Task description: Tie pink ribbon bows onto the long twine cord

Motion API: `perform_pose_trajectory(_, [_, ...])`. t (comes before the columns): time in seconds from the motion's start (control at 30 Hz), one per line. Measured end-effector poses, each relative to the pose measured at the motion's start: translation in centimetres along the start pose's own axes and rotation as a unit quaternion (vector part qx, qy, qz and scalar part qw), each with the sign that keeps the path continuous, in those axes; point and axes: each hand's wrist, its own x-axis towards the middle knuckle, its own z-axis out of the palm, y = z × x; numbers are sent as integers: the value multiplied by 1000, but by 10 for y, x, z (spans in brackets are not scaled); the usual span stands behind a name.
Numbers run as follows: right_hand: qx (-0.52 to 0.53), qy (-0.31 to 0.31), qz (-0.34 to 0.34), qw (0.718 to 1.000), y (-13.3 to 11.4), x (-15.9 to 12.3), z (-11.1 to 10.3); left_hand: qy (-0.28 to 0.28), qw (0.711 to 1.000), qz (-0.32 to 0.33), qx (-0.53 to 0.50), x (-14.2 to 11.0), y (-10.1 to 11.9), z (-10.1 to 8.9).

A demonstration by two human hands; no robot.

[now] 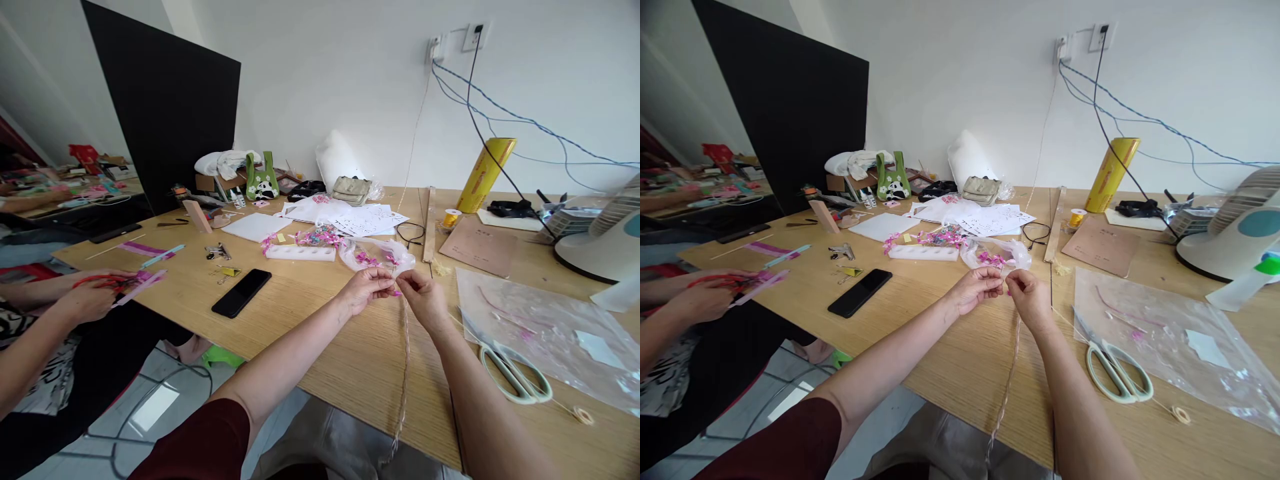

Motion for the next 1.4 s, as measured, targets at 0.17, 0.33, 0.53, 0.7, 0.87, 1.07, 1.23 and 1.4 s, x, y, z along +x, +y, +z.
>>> perform_pose_trajectory(0.17, [-20,-21,6,1000,-2,-1,-5,17,1000,0,19,-3,1,-6])
perform_pose_trajectory(0.33, [-54,-49,47,996,0,-8,-15,-9,997,-66,-37,-10,-4,-12])
perform_pose_trajectory(0.53, [-141,44,48,988,0,-27,-67,0,992,-103,-75,-20,-8,-17])
perform_pose_trajectory(0.7, [-304,56,144,940,-3,-43,-129,14,991,-101,-85,-28,-3,-23])
perform_pose_trajectory(0.87, [-417,-135,176,882,-12,-77,-142,31,991,-87,-92,-36,3,-23])
perform_pose_trajectory(1.07, [-449,-175,242,842,-7,-129,-141,49,992,-80,-87,-39,2,-26])
perform_pose_trajectory(1.23, [-448,-173,216,850,-1,-148,-126,53,991,-80,-97,-37,5,-24])
perform_pose_trajectory(1.4, [-451,-179,205,850,2,-152,-112,40,991,-71,-103,-33,5,-17])
